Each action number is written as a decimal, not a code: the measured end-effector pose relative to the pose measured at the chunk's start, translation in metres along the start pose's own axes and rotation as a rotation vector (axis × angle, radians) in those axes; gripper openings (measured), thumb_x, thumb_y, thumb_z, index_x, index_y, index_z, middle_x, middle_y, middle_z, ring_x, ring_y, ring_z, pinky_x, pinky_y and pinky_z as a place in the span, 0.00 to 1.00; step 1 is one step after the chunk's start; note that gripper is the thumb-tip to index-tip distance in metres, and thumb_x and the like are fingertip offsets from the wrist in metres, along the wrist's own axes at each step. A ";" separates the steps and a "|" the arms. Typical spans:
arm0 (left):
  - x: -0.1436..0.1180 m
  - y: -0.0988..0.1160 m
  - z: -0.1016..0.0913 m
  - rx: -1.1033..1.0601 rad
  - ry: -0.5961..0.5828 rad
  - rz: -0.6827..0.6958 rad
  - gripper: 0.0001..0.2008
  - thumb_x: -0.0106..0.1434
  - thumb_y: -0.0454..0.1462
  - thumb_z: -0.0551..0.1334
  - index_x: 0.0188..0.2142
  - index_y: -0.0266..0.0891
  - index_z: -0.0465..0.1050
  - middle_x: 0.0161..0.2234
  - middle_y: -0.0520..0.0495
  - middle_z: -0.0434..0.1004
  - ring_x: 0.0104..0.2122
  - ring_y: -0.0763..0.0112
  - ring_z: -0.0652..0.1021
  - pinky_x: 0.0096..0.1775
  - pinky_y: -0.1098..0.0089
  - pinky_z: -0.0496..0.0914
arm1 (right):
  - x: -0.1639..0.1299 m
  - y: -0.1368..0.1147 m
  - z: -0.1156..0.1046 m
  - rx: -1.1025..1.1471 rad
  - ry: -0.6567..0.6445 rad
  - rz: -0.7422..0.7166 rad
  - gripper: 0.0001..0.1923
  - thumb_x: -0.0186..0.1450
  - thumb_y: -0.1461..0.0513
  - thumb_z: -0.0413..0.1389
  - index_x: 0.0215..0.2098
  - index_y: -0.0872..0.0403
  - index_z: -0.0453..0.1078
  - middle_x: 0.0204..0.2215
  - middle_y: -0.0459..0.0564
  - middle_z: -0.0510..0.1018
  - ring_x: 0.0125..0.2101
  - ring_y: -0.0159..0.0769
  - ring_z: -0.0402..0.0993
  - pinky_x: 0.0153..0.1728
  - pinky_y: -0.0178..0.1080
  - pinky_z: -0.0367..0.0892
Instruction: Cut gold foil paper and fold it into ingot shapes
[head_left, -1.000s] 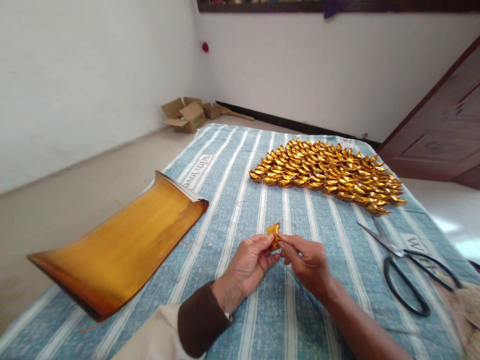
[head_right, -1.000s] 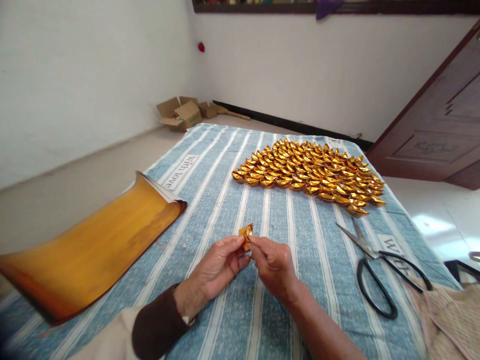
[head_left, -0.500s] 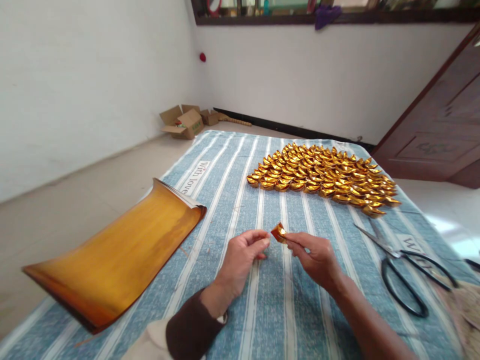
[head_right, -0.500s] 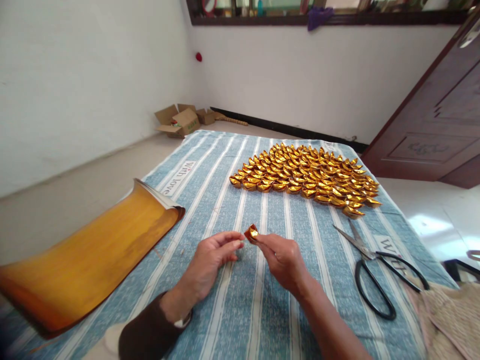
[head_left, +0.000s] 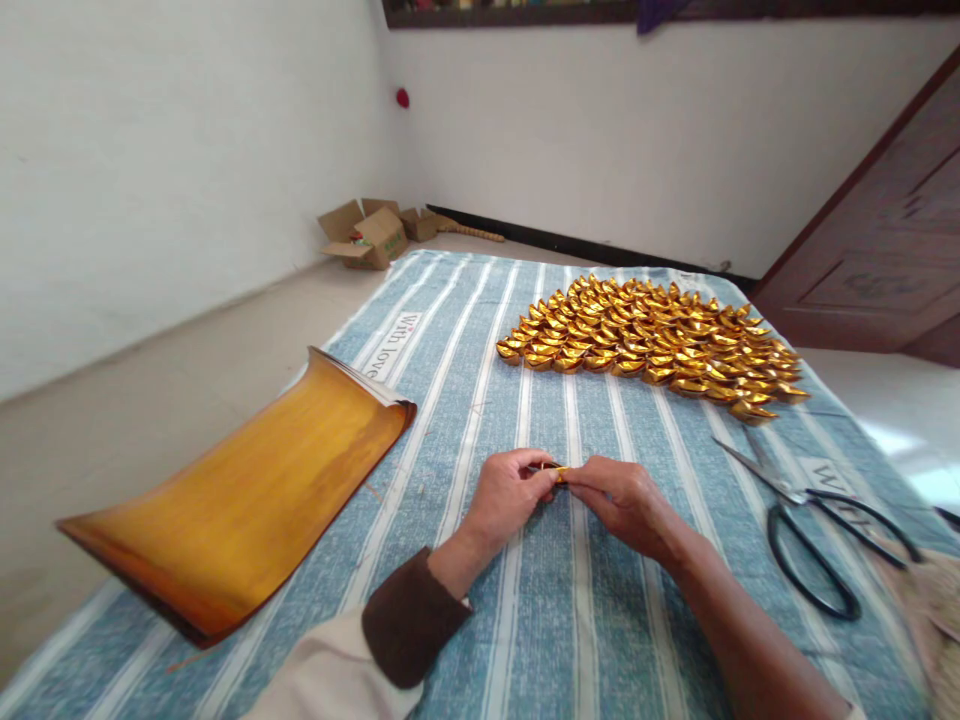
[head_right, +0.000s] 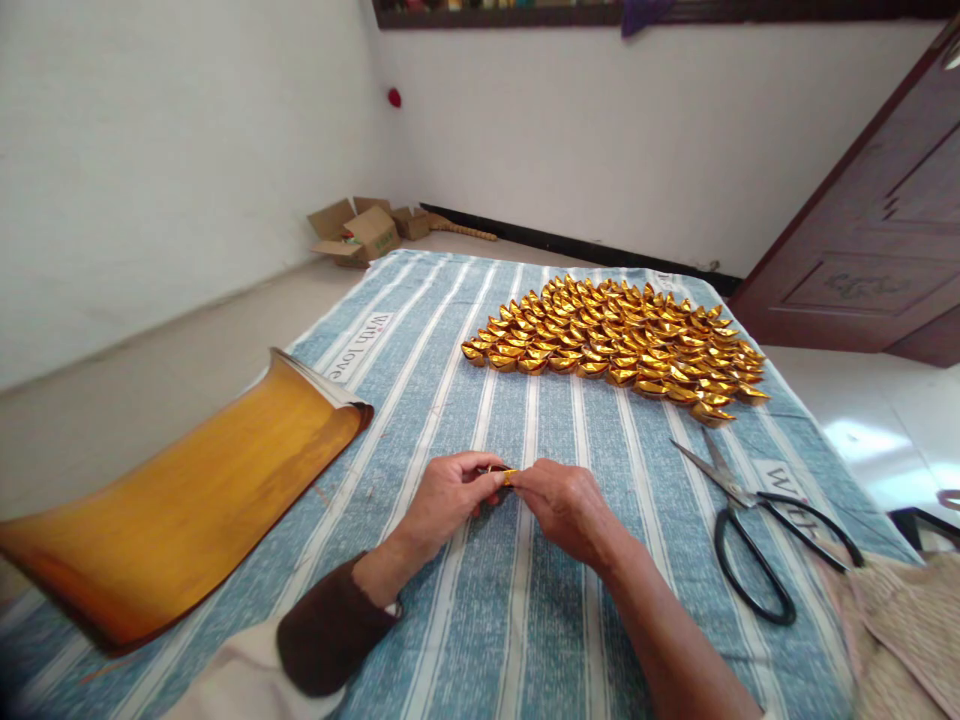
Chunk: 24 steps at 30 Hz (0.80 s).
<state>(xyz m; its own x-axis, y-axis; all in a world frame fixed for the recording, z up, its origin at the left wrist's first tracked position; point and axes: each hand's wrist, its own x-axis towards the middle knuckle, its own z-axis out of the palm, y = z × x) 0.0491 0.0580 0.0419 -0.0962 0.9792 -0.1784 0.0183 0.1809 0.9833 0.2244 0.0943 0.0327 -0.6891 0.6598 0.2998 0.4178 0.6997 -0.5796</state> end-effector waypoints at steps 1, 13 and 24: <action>0.000 -0.002 0.000 0.013 0.005 0.007 0.04 0.51 0.34 0.65 0.28 0.38 0.80 0.16 0.53 0.71 0.17 0.75 0.68 0.22 0.74 0.59 | 0.001 -0.001 0.000 0.040 0.013 0.025 0.12 0.68 0.61 0.49 0.38 0.50 0.76 0.28 0.47 0.78 0.29 0.31 0.74 0.31 0.32 0.66; 0.000 -0.010 0.003 0.194 0.038 0.107 0.06 0.55 0.34 0.63 0.28 0.40 0.81 0.19 0.51 0.73 0.19 0.73 0.68 0.22 0.75 0.59 | 0.009 -0.012 0.018 0.363 0.181 0.545 0.14 0.63 0.58 0.50 0.27 0.55 0.74 0.16 0.43 0.72 0.15 0.28 0.66 0.16 0.30 0.60; 0.003 -0.011 0.008 0.257 0.036 -0.052 0.08 0.57 0.35 0.61 0.28 0.35 0.80 0.19 0.50 0.75 0.17 0.75 0.70 0.20 0.76 0.61 | 0.020 -0.013 0.021 0.271 0.150 0.713 0.08 0.58 0.62 0.51 0.24 0.54 0.71 0.14 0.42 0.71 0.14 0.28 0.66 0.15 0.29 0.55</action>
<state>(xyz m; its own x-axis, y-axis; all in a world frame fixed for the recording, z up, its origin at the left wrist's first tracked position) 0.0567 0.0596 0.0303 -0.1391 0.9649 -0.2227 0.2641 0.2529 0.9307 0.1928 0.0923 0.0303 -0.2130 0.9688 -0.1268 0.5573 0.0139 -0.8302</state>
